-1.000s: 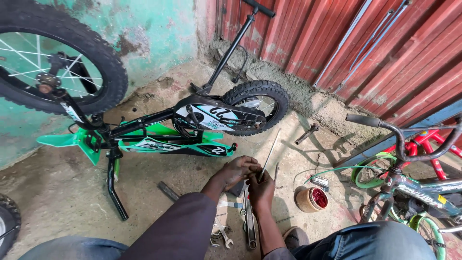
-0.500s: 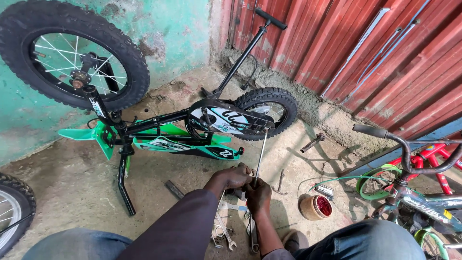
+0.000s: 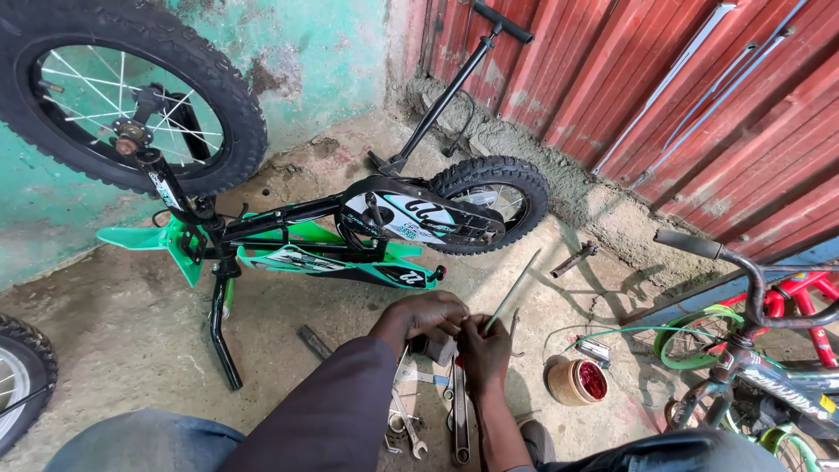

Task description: The person works on a green and black bicycle lying upside down, using a screwdriver to tighten bolts on the rear wheel axle and chain guard. They then flip the bicycle upright and continue adjusting the rear wheel area with the screwdriver.

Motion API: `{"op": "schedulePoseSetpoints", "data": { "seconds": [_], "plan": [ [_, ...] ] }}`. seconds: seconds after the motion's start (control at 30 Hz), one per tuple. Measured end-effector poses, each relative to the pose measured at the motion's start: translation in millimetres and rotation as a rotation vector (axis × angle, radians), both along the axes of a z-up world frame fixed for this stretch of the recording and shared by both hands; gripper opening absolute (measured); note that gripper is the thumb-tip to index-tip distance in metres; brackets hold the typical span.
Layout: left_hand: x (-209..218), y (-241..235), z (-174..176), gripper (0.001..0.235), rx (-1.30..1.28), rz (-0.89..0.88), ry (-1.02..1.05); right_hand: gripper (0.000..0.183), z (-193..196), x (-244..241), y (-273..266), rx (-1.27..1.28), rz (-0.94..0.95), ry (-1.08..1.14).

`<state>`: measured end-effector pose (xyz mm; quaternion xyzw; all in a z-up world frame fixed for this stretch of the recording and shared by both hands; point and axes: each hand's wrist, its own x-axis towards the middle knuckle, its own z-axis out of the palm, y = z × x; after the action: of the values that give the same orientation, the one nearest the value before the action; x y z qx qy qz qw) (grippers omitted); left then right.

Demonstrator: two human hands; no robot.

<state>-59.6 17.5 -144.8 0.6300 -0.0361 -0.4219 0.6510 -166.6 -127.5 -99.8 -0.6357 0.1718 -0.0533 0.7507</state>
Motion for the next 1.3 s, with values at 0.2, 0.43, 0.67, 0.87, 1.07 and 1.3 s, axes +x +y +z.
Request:
{"op": "schedulePoseSetpoints", "data": {
  "seconds": [0.2,0.43,0.67,0.87,1.07,1.3],
  "plan": [
    [58.3,36.8,-105.0,0.020,0.517,0.830,-0.314,0.016,147.6,44.9,1.2,-0.173,0.141,-0.113],
    [64.6,50.2,-54.9,0.053,0.680,1.139,-0.610,0.012,204.7,61.1,-23.0,-0.221,0.252,-0.093],
    [111.3,68.4,-125.6,0.037,0.539,1.014,-0.499,0.019,107.1,48.6,-3.1,0.090,0.112,0.207],
    [121.2,74.8,-113.2,0.034,0.430,1.060,-0.491,0.020,57.8,63.3,5.2,0.168,0.109,0.274],
    [127.6,83.9,-87.7,0.031,0.316,1.117,-0.517,0.021,51.9,58.6,10.1,0.171,0.113,0.351],
    [122.2,83.5,-64.3,0.028,0.204,1.162,-0.529,0.021,50.6,45.2,12.9,0.230,0.144,0.388]
  ]
}}
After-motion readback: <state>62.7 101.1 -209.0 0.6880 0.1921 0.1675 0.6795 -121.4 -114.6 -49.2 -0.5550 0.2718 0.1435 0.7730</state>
